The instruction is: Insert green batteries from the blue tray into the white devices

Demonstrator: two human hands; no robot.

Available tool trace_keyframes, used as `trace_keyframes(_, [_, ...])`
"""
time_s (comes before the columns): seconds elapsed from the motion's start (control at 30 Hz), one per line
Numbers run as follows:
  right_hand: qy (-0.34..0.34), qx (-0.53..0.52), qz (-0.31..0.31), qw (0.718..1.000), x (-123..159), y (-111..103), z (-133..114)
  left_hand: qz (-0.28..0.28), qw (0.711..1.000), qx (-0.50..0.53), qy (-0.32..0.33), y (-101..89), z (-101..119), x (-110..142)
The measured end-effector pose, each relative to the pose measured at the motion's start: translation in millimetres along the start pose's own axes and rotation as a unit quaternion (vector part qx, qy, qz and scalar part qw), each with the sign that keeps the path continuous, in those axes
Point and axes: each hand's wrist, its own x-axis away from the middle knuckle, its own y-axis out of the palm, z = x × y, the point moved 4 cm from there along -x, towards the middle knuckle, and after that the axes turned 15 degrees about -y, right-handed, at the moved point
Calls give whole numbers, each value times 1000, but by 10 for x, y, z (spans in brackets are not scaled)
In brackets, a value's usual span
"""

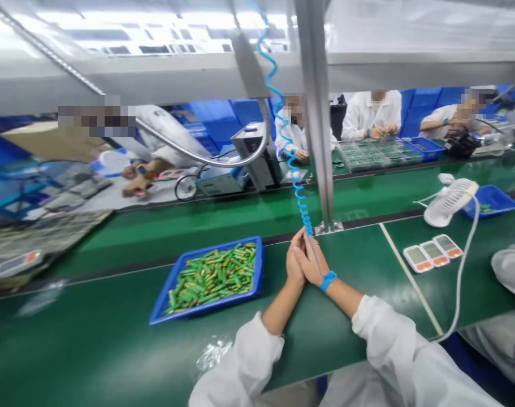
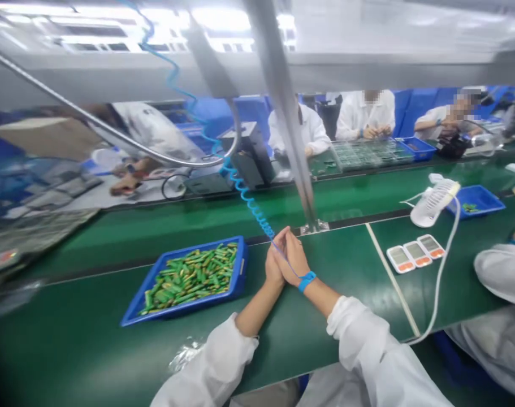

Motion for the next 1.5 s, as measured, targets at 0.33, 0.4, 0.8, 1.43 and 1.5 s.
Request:
trace_keyframes(0.33, [21,-40,-21,999,153,-2,125,12,997,68,-32,21,-17,189])
trace_keyframes(0.4, [27,-43,-25,998,159,-11,111,14,995,85,-46,-3,30,207])
trace_keyframes(0.8, [48,-75,-4,996,93,17,105,21,996,57,-66,-141,24,164])
trace_keyframes(1.43, [73,-60,18,995,84,35,167,25,993,82,-84,-155,-120,123])
trace_keyframes(1.5, [74,-64,20,995,81,34,163,20,992,91,-85,-155,-111,125])
